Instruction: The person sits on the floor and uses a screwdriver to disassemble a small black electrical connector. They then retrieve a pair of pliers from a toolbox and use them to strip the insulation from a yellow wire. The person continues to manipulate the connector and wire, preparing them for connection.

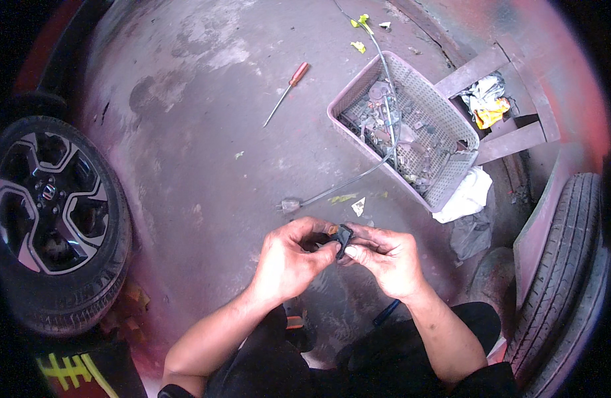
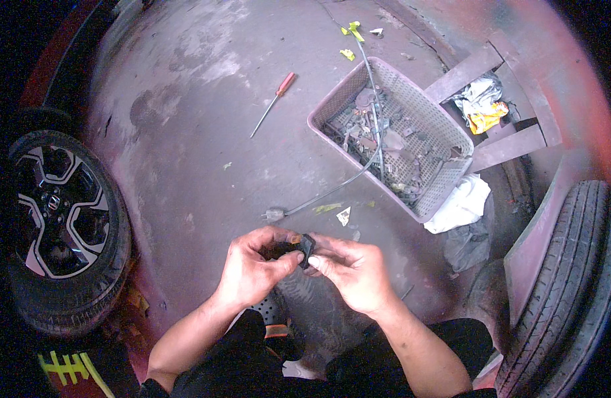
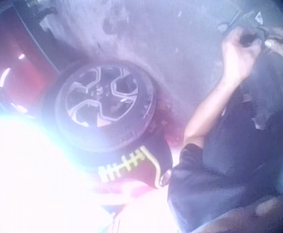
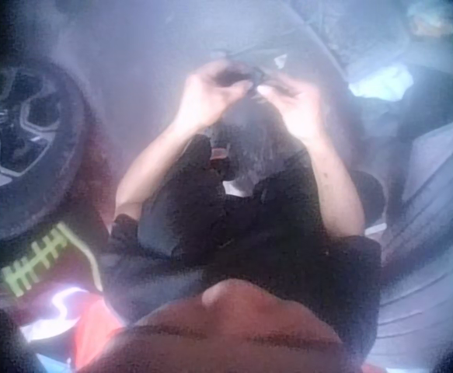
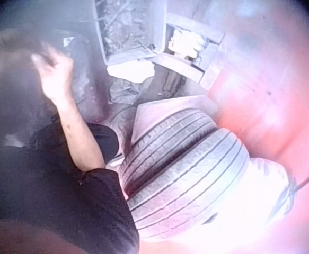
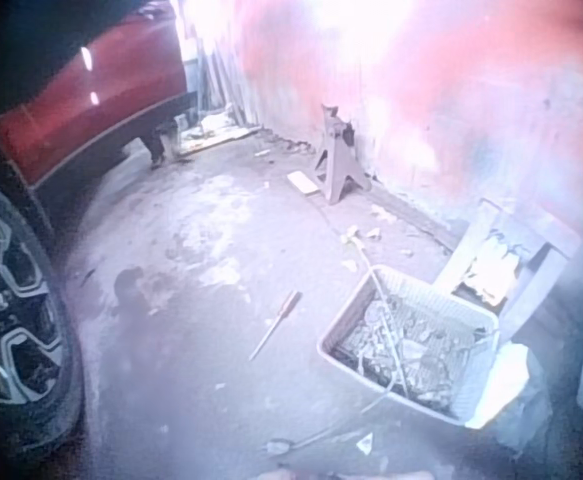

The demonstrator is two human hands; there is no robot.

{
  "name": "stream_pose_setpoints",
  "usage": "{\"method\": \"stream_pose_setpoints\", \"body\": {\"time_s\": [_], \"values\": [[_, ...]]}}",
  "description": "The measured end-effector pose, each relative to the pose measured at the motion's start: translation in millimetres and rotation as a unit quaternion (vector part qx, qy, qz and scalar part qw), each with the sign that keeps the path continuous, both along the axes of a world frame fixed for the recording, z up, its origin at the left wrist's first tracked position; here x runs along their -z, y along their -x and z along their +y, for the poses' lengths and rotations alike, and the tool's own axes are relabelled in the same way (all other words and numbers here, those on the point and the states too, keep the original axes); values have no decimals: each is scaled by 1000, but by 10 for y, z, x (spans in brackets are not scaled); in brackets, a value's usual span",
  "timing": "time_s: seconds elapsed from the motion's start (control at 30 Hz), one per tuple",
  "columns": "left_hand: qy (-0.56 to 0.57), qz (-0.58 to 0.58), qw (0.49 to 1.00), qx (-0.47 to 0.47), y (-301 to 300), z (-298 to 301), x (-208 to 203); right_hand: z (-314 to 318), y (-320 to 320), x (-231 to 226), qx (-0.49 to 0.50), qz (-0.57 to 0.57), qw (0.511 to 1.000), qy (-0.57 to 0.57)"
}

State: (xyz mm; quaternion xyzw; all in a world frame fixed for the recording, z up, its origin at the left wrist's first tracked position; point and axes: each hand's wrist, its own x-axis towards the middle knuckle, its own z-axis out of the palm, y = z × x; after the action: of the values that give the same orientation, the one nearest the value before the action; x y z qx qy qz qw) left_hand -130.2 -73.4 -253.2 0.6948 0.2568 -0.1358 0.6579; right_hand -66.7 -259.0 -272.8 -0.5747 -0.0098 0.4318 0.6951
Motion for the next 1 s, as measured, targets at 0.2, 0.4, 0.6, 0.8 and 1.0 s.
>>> {"method": "stream_pose_setpoints", "body": {"time_s": [0.2, 0.4, 0.6, 0.8, 1.0], "values": [[52, 5, 999, 6, 8, 9, 2, 6, 12, -43, -7, -13, 999, 30], [107, 19, 994, 5, 13, 23, 40, 30, 24, -75, -7, -39, 997, 72], [94, 13, 995, -19, 48, -127, 143, 13, 42, -78, -30, -111, 988, 101], [158, -1, 985, -71, 81, -86, 217, 156, 77, -126, 1, -68, 996, 58], [122, 0, 981, -153, 363, 135, 130, 473, 249, -69, -82, -346, 933, 51]]}}
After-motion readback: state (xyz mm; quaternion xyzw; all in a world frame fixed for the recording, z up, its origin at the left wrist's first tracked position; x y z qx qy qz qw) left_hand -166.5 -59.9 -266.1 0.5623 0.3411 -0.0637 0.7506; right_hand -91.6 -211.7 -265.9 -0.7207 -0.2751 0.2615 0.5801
